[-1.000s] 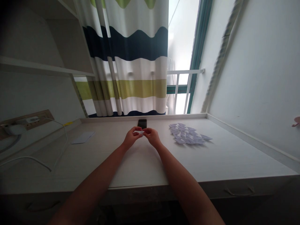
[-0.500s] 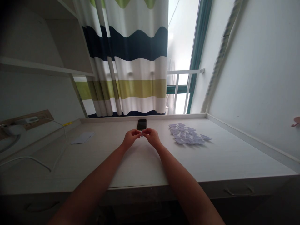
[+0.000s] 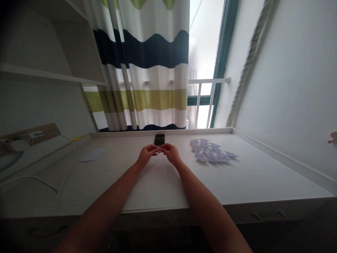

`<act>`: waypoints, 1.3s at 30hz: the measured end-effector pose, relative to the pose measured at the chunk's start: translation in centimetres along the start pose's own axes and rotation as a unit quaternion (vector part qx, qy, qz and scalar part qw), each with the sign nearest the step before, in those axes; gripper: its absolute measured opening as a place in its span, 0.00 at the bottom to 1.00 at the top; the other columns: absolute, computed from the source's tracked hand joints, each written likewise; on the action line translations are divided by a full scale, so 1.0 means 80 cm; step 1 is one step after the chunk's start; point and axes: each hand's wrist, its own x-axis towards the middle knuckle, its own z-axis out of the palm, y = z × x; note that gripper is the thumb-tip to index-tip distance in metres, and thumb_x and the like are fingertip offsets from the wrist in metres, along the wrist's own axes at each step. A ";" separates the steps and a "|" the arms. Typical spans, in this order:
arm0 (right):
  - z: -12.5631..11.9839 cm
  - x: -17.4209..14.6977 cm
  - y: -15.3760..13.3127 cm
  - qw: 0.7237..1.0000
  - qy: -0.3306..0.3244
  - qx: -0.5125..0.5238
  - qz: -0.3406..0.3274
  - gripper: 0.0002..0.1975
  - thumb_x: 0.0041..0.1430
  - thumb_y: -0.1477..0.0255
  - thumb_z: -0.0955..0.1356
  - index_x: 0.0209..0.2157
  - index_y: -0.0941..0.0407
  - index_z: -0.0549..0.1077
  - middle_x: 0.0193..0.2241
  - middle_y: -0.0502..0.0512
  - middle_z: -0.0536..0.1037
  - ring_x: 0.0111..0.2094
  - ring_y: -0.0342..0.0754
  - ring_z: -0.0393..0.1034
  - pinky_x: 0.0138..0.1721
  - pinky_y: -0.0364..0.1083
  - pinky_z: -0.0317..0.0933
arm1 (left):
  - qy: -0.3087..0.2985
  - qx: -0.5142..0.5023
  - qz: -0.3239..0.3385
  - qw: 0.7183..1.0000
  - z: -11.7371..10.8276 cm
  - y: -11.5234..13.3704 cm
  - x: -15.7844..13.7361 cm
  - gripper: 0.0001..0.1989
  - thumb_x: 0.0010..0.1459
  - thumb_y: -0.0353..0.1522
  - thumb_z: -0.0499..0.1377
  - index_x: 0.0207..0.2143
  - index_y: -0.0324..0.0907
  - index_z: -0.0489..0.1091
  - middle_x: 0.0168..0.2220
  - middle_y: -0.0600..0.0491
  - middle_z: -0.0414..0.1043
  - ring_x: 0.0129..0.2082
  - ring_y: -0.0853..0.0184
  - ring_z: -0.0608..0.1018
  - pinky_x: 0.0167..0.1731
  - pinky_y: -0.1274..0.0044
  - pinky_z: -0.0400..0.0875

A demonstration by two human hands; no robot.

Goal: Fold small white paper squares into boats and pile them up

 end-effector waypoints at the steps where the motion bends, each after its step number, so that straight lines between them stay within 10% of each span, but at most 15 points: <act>1: 0.000 0.000 -0.001 1.000 0.000 0.011 0.006 0.08 0.43 0.68 0.68 0.26 0.58 0.71 0.23 0.51 0.75 0.25 0.43 0.68 0.27 0.44 0.62 | 0.004 -0.004 -0.003 1.000 0.001 0.002 -0.001 0.10 0.41 0.36 0.62 0.26 0.37 0.70 0.25 0.52 0.71 0.27 0.69 0.73 0.30 0.74 0.70; 16: 0.001 0.006 0.012 0.987 0.036 0.154 0.042 0.09 0.42 0.67 0.68 0.25 0.56 0.66 0.23 0.47 0.72 0.28 0.43 0.70 0.32 0.46 0.63 | 0.083 -0.182 -0.062 0.978 0.000 0.012 -0.001 0.08 0.42 0.31 0.62 0.27 0.38 0.67 0.27 0.52 0.73 0.30 0.69 0.76 0.36 0.73 0.70; 39: 0.010 0.006 0.006 0.961 0.090 0.246 0.083 0.10 0.46 0.67 0.69 0.25 0.56 0.63 0.22 0.48 0.72 0.28 0.44 0.71 0.39 0.49 0.66 | 0.103 -0.191 -0.048 0.975 0.010 0.010 0.001 0.09 0.46 0.31 0.59 0.30 0.40 0.62 0.27 0.54 0.72 0.29 0.69 0.77 0.31 0.77 0.70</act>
